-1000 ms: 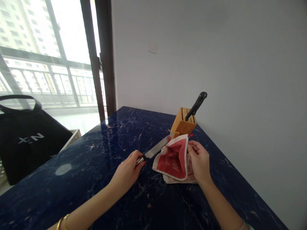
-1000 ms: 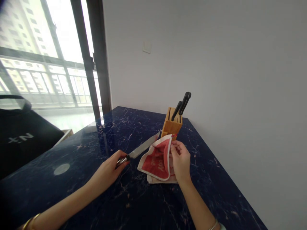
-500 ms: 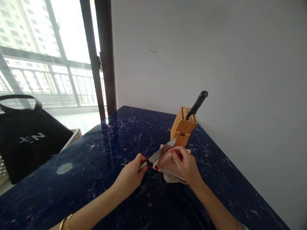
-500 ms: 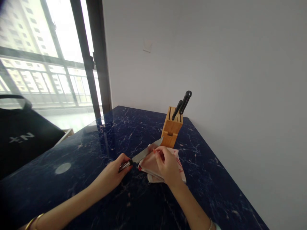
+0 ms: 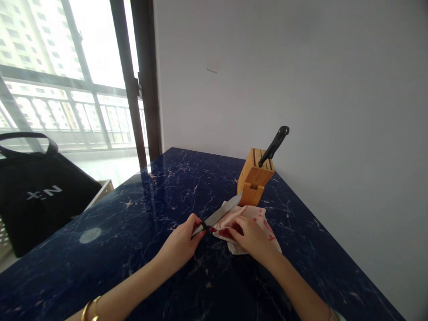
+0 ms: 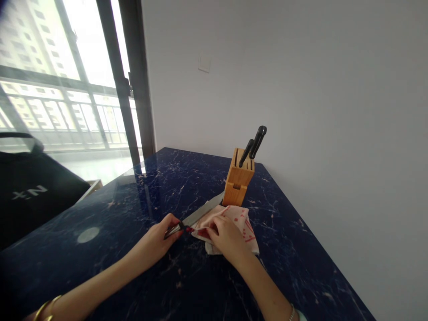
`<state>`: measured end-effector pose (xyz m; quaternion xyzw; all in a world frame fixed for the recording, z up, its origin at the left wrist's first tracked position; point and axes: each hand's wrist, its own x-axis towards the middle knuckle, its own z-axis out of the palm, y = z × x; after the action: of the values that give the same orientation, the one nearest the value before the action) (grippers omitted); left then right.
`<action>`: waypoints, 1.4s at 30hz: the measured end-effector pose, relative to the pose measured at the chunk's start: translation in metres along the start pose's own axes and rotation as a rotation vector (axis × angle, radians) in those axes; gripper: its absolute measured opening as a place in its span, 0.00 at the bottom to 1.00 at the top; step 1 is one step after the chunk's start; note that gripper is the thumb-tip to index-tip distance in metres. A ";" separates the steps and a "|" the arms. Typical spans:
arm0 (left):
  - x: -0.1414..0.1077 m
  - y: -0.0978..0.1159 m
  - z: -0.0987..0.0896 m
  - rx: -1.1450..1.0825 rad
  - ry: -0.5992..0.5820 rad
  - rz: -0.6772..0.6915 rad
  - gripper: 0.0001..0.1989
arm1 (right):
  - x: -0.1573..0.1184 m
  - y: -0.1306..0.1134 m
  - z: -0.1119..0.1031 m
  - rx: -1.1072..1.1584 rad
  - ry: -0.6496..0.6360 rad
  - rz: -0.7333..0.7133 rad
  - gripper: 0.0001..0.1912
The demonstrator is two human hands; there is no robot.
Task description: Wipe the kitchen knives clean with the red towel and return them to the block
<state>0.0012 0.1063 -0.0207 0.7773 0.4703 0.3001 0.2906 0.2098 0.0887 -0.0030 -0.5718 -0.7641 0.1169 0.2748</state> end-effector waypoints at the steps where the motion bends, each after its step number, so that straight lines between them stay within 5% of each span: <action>1: 0.000 0.000 0.000 -0.006 0.002 0.004 0.02 | 0.001 0.001 -0.002 0.012 0.014 0.019 0.06; 5: 0.001 0.001 0.001 -0.026 0.011 -0.014 0.02 | 0.006 0.009 -0.008 0.225 0.183 0.152 0.07; 9: -0.001 0.001 0.005 -0.070 -0.021 -0.087 0.03 | 0.011 0.020 -0.012 0.668 0.512 0.349 0.09; 12: -0.004 0.003 0.009 -0.100 -0.050 -0.089 0.04 | 0.011 0.020 -0.014 0.802 0.666 0.362 0.08; 21: -0.008 0.011 0.013 -0.085 -0.070 -0.004 0.03 | 0.005 -0.008 -0.001 0.344 0.302 0.029 0.06; 24: -0.009 0.013 0.012 -0.092 -0.088 0.005 0.03 | 0.006 -0.003 0.001 0.249 0.339 -0.007 0.08; 28: -0.011 0.016 0.012 -0.121 -0.098 0.013 0.03 | 0.007 0.009 -0.001 0.218 0.454 0.116 0.15; 33: -0.012 0.018 0.010 -0.108 -0.098 0.023 0.02 | 0.008 0.011 -0.002 0.182 0.392 0.119 0.08; 38: -0.012 0.020 0.006 -0.086 -0.086 0.046 0.02 | 0.008 0.011 -0.007 0.245 0.429 0.166 0.16; 42: -0.012 0.019 0.006 -0.072 -0.079 0.059 0.02 | 0.008 0.012 -0.008 0.220 0.401 0.141 0.11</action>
<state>0.0117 0.0868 -0.0129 0.7911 0.4241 0.2944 0.3280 0.2227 0.0993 0.0003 -0.6021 -0.6351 0.1024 0.4730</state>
